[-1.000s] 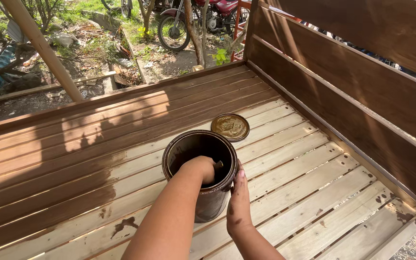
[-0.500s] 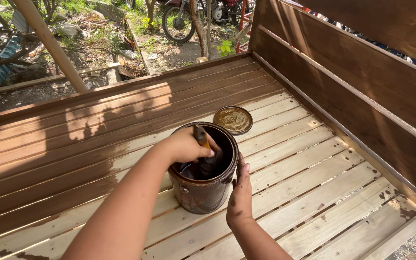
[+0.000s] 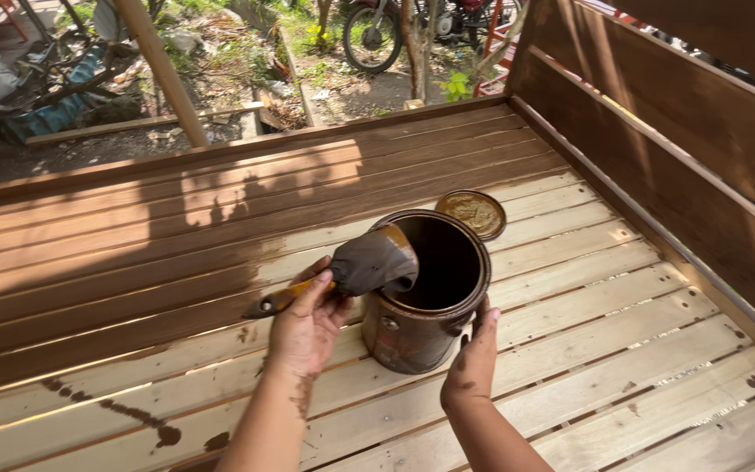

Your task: The person applies brown wood stain with a brush to the slatted surface of a large wooden bench frame, dipping the brush into an open stain can and brushing along the slats. They briefly reposition the bench and reload the brush with stain as they work across the boards.

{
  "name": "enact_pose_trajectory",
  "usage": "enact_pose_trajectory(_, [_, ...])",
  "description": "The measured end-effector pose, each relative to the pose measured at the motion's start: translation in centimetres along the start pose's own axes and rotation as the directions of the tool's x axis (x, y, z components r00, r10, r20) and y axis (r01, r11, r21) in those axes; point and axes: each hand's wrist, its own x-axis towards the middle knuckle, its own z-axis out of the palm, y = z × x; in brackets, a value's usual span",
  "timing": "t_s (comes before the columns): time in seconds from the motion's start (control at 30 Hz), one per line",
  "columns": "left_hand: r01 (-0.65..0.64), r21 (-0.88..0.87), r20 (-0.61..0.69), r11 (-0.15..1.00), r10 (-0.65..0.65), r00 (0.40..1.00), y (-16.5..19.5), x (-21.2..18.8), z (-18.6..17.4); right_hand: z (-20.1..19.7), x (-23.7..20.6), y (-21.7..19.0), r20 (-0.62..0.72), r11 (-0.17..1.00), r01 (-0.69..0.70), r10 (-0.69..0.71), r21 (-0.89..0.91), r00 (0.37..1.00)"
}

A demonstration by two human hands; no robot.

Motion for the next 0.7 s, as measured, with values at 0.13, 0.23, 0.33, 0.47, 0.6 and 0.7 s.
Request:
enact_pose_trajectory(0.13, [-0.023,-0.288,-0.060,0.957,0.006,0.998,-3.2,0.0,-0.5,-0.9,0.7,3.0,-0.168,0.994,-0.102,0.109,0.047,0.980])
enact_pose_trajectory(0.23, [-0.021,-0.436,0.007,0.900,0.027,1.000,-3.5,-0.4,-1.5,-0.9,0.0,5.6,-0.286,0.987,-0.163,0.156,-0.001,0.945])
enact_pose_trajectory(0.33, [-0.105,-0.491,-0.087,0.865,0.071,0.994,-1.6,-1.4,-4.4,-0.5,-1.6,8.2,-0.343,0.971,-0.234,0.206,-0.044,0.917])
enact_pose_trajectory(0.47, [-0.277,-0.404,-0.139,0.872,0.241,0.961,4.5,-3.1,-12.0,2.1,-4.9,12.5,-0.304,0.964,-0.218,0.165,-0.150,0.938])
enact_pose_trajectory(0.6, [-0.350,-0.169,-0.347,0.921,0.277,0.896,12.1,-5.0,-21.7,6.0,-10.1,15.9,0.024,0.918,-0.021,0.033,-0.395,0.999])
enact_pose_trajectory(0.7, [-0.227,0.089,-0.410,0.970,0.244,0.879,16.5,-6.1,-28.8,9.8,-13.3,17.3,0.204,0.857,-0.062,0.191,-0.512,0.960])
